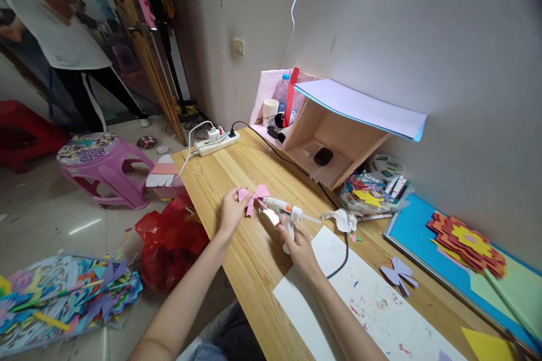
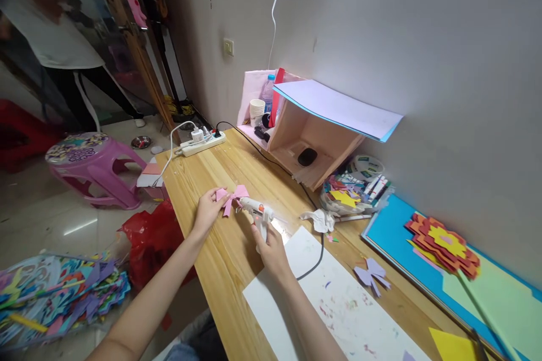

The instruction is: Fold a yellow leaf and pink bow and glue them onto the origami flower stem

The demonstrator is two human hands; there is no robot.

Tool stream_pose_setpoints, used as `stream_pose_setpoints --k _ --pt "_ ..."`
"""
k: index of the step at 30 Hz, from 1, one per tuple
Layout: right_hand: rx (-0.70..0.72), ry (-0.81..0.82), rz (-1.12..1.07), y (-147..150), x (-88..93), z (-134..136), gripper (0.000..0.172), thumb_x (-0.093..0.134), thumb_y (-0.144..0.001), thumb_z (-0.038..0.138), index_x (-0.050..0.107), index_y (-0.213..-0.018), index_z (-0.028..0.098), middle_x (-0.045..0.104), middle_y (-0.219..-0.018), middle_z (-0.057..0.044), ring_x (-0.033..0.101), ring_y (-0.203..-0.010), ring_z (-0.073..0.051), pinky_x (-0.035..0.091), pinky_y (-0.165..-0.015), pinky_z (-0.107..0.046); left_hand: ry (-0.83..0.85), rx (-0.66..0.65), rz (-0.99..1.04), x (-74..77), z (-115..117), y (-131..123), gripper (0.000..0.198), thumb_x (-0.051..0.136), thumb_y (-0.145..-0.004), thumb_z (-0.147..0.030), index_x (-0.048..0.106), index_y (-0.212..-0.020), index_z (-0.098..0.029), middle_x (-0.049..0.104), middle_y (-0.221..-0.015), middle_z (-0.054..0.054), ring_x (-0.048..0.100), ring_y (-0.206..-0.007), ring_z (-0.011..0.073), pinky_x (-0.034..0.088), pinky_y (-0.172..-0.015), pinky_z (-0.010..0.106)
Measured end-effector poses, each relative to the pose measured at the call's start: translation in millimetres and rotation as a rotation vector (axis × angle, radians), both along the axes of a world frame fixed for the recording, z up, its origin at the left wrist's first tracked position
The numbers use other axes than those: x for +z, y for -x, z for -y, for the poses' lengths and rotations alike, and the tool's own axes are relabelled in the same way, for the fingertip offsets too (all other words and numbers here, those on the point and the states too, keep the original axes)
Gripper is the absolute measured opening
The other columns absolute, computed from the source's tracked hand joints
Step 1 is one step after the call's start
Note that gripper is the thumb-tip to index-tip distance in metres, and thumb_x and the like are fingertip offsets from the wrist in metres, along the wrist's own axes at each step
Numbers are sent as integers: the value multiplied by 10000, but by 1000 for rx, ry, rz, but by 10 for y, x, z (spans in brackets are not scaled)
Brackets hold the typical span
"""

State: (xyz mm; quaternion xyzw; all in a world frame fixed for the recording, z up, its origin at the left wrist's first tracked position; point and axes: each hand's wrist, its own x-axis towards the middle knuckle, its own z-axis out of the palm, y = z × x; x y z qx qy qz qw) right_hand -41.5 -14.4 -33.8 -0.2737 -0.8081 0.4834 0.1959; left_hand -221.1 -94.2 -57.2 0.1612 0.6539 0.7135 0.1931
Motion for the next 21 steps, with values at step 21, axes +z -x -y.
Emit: stream_pose_setpoints --k 21 --pt "19 -20 -4 -21 -59 23 357 415 -854 425 597 -1048 188 630 -847 -37 554 -763 -203 409 -703 -287 -1 -56 52 67 11 -52 371 702 -634 -272 615 -971 -140 688 -797 70 645 -721 170 499 -646 260"
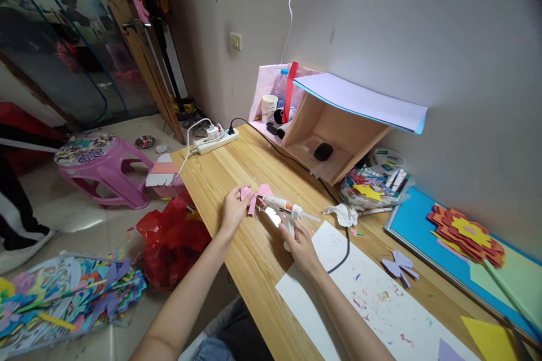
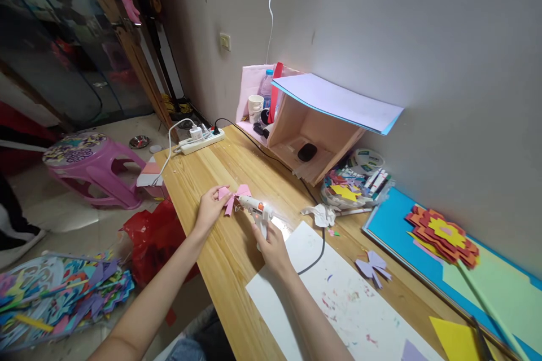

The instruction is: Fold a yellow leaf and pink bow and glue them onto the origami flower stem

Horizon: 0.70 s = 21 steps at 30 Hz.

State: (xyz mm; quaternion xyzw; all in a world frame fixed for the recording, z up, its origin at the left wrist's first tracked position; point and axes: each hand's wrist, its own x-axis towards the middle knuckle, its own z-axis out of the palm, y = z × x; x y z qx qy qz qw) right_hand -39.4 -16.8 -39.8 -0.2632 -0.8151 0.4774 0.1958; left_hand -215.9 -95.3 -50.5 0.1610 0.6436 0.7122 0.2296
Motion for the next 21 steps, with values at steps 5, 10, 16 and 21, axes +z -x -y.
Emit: stream_pose_setpoints --k 5,10,16,21 --pt "13 8 -5 1 26 -1 362 410 -853 418 591 -1064 187 632 -863 -37 559 -812 -208 410 -763 -295 -3 4 -17 -26 3 8 362 689 -649 -272 612 -978 -140 686 -803 72 643 -723 169 499 -651 264" --pt "10 21 -26 6 29 12 333 420 -844 421 609 -987 187 631 -812 -29 556 -764 -202 422 -720 -291 6 11 -36 -25 8 12 382 701 -636 -296 618 -975 -139 687 -843 84 645 -750 179 495 -667 267" --pt "7 27 -13 9 33 24 339 420 -839 442 607 -851 160 592 -702 -15 528 -649 -174 411 -615 -262 -2 32 -61 -49 12 28 366 679 -661 -327 614 -975 -151 677 -946 99 637 -853 192 482 -740 278" --pt "-52 43 -87 48 176 -68 343 431 -836 438 619 -936 169 620 -796 -31 558 -715 -173 423 -658 -258 -15 99 -20 16 104 84 387 680 -660 -312 598 -992 -131 669 -972 108 635 -869 193 479 -764 288"
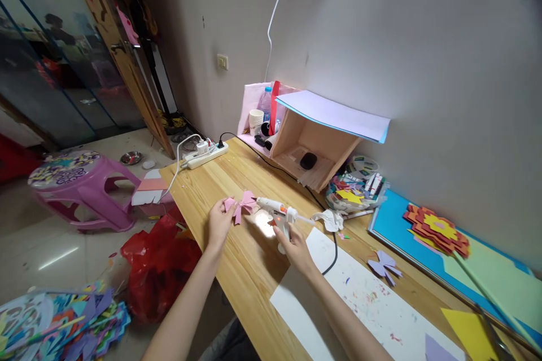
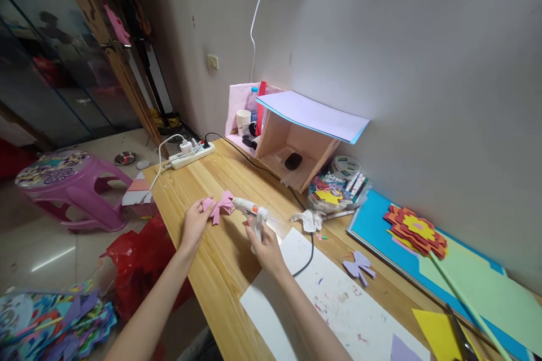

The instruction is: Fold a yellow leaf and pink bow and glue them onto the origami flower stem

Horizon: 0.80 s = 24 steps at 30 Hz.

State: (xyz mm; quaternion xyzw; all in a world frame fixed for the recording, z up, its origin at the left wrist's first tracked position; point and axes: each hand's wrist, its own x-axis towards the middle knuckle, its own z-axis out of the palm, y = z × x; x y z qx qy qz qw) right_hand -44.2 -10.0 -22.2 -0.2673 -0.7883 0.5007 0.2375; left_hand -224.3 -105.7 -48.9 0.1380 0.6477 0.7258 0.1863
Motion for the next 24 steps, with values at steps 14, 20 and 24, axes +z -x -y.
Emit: stream_pose_setpoints --k 14,20,24 --pt "-84 -285 73 1420 -31 -542 217 393 -850 290 545 -941 164 607 -943 -98 511 -941 -255 375 -821 -371 -57 -57 381 334 457 -387 421 759 -591 -184 598 -978 -143 698 -879 49 656 -763 139 499 -621 178" --pt "-21 -330 162 1208 28 -548 304 580 -762 315 553 -1011 144 581 -1028 -133 476 -1014 -284 349 -875 -406 -75 -208 418 488 124 -716 423 744 -620 -176 577 -1006 -133 695 -871 62 650 -730 123 493 -600 164" --pt "37 -293 168 369 134 -784 261 598 -757 295 599 -999 198 602 -1048 -62 537 -954 -191 403 -819 -288 -75 -376 372 597 -132 -823 436 750 -616 -239 582 -1006 -141 685 -895 48 638 -759 106 489 -640 153"
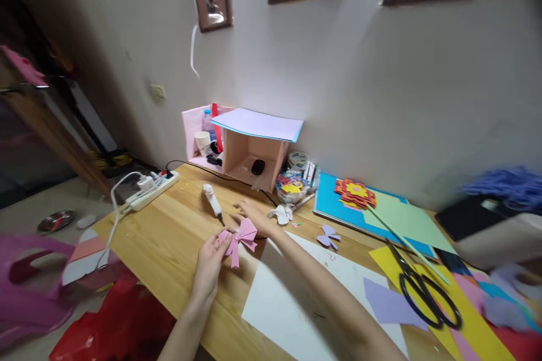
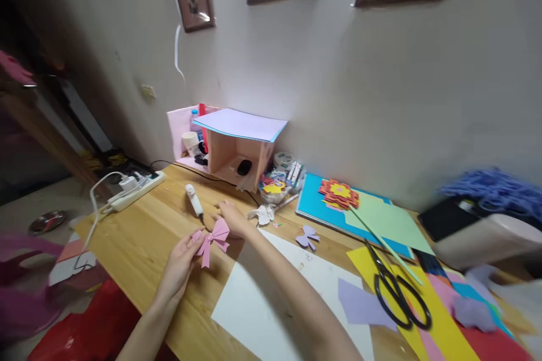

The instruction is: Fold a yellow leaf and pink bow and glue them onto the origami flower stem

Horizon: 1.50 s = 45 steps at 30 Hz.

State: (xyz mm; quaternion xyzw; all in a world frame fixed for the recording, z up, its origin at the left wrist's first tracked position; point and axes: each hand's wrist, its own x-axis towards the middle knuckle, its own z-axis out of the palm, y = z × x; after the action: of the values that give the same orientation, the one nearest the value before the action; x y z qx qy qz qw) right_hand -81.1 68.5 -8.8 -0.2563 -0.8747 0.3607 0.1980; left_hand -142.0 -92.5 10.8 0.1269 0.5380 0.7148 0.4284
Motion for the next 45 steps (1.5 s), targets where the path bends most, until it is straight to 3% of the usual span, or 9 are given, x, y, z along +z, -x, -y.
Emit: stream_pose_setpoints --k 3,6,10,18,22,25,30,35,45 --pt "-119 59 29 -980 31 -222 129 550 -780 281 650 -787 199 654 -819 -17 587 -755 -152 430 -699 -254 33 -137 -62 1 -212 -119 480 754 -608 -290 573 -1026 -139 683 -789 24 627 -669 90 472 -579 138" --pt "-457 70 29 -1886 -32 -364 134 528 -765 255 628 -757 165 648 -792 -60 582 -739 -184 428 -684 -299 96 -283 -85 -56 -431 -304 523 756 -600 -311 559 -1048 -126 679 -713 21 613 -585 93 470 -541 156" --pt "-774 124 -6 -2436 -207 -459 209 573 -725 297 586 -869 147 636 -900 -107 590 -790 -201 440 -710 -324 181 -415 -102 -120 -729 -593 433 734 -633 -260 578 -1005 -102 689 -716 55 626 -590 113 479 -544 177" --pt "-720 364 -57 -2391 -329 -489 232 677 -599 242 609 -798 143 635 -676 -13 604 -627 -144 446 -569 -233 215 -423 -178 -142 -1145 -919 369 746 -612 -190 600 -931 -76 662 -610 40 618 -521 116 469 -500 174" --pt "-605 439 -86 -2583 -42 -363 203 655 -636 312 620 -743 143 636 -670 -18 580 -591 -137 429 -539 -235 202 -486 -127 -196 -1159 -905 418 764 -569 -115 597 -952 -85 673 -632 40 617 -528 109 480 -523 175" --pt "-525 442 -184 -2691 261 -256 217 635 -692 346 618 -795 155 641 -796 -31 573 -695 -131 432 -644 -244 162 -507 -78 -272 -1139 -857 420 764 -565 -111 599 -951 -97 683 -666 39 621 -553 106 490 -561 181" --pt "-330 599 -293 -2541 516 -70 244 668 -686 381 609 -771 160 619 -738 -17 552 -681 -127 423 -681 -266 123 -523 -62 -397 -1104 -803 534 784 -551 -222 587 -1032 -100 692 -726 49 639 -647 132 492 -625 202" --pt "-277 677 -181 -2207 396 76 287 688 -652 398 641 -765 138 634 -747 -32 562 -673 -137 425 -633 -255 85 -530 -114 -339 -1048 -827 599 786 -531 -295 585 -1059 -98 694 -764 62 636 -656 139 483 -631 211" --pt "-351 501 -119 -2083 170 92 272 619 -706 395 659 -785 137 652 -753 -46 571 -658 -149 427 -598 -243 41 -591 -117 -172 -995 -912 559 734 -572 -365 616 -1044 -90 658 -675 30 555 -525 88 421 -530 174"
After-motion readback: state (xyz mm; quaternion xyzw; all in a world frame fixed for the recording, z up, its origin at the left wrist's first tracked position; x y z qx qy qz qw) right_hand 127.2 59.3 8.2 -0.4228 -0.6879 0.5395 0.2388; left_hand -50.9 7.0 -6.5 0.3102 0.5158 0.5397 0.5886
